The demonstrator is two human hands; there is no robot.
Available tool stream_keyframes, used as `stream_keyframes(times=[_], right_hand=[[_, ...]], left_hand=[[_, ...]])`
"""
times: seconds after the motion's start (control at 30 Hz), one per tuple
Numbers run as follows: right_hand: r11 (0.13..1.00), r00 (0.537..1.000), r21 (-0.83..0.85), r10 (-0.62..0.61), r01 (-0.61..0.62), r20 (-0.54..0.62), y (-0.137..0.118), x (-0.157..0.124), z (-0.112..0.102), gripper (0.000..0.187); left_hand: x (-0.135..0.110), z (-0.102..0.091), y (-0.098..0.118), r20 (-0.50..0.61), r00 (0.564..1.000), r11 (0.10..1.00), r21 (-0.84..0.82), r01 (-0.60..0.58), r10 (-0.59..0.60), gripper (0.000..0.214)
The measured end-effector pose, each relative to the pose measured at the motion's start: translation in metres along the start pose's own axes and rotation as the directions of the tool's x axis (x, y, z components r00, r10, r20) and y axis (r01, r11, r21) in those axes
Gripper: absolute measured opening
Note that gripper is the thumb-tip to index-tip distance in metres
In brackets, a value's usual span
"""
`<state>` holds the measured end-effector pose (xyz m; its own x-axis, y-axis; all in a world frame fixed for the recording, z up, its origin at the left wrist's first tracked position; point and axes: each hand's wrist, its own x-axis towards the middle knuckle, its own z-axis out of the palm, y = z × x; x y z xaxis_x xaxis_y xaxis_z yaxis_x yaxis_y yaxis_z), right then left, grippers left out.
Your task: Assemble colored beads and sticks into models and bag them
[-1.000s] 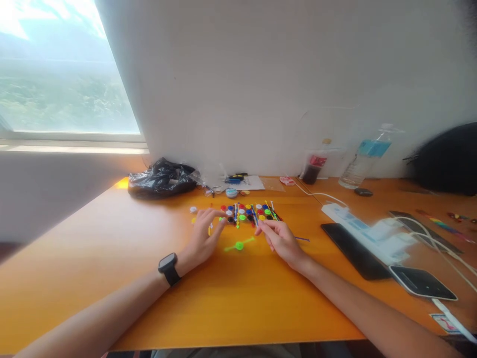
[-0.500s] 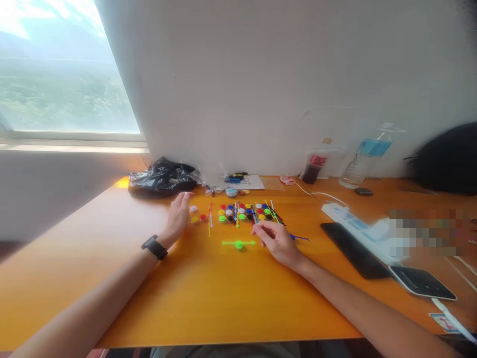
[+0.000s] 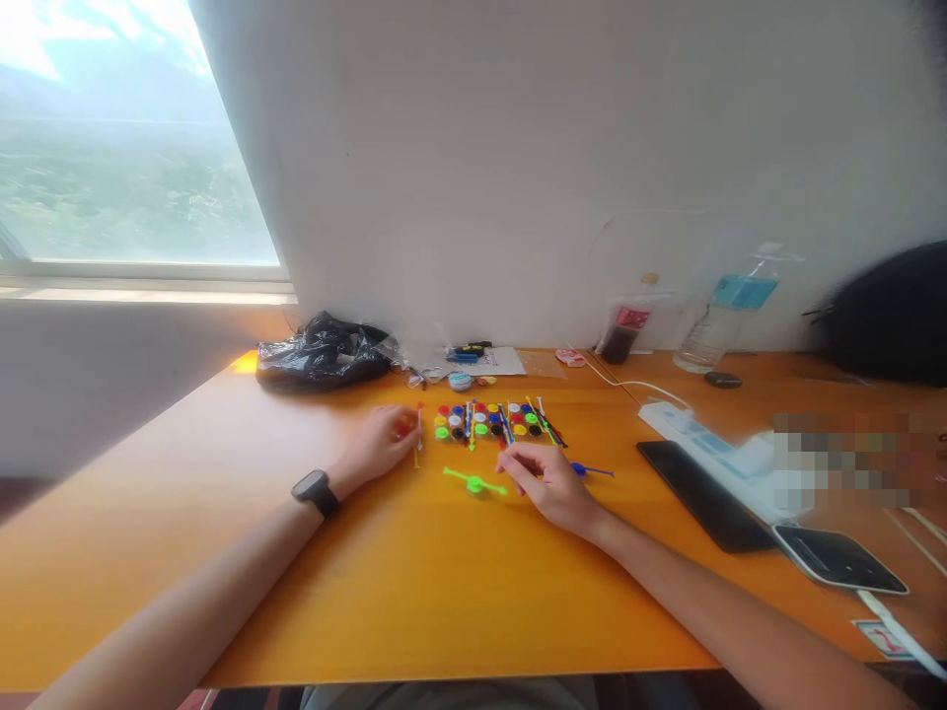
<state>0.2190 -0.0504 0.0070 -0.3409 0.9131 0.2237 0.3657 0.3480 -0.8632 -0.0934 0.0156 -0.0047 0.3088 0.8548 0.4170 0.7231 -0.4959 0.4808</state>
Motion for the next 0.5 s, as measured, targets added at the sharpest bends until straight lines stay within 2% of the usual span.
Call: stream_keyframes(times=[0.13,0.33,0.5], right_hand=[[0.999,1.000,-0.051,-0.018,0.018,0.007,-0.0025,-0.0004,0.0006,0.042],[0.965,0.980,-0.183,-0.196,0.190,-0.017,-0.0091,-0.0020,0.0020,0.027],[0.928,0.955,-0.231,-0.296,0.292,0.019,-0.0089,-0.0028,0.0021,0.015]], left_hand=[[-0.0005,0.0024,-0.0019,-0.039,0.997,0.997,0.016,0.069,-0.069,0.021],[0.0011,0.0049,-0.0049,-0.047,0.999,0.996,0.086,0.027,-0.023,0.017],[0.0032,0.0064,-0.0097,-0.054,0.998,0.997,0.069,0.022,-0.018,0.020]])
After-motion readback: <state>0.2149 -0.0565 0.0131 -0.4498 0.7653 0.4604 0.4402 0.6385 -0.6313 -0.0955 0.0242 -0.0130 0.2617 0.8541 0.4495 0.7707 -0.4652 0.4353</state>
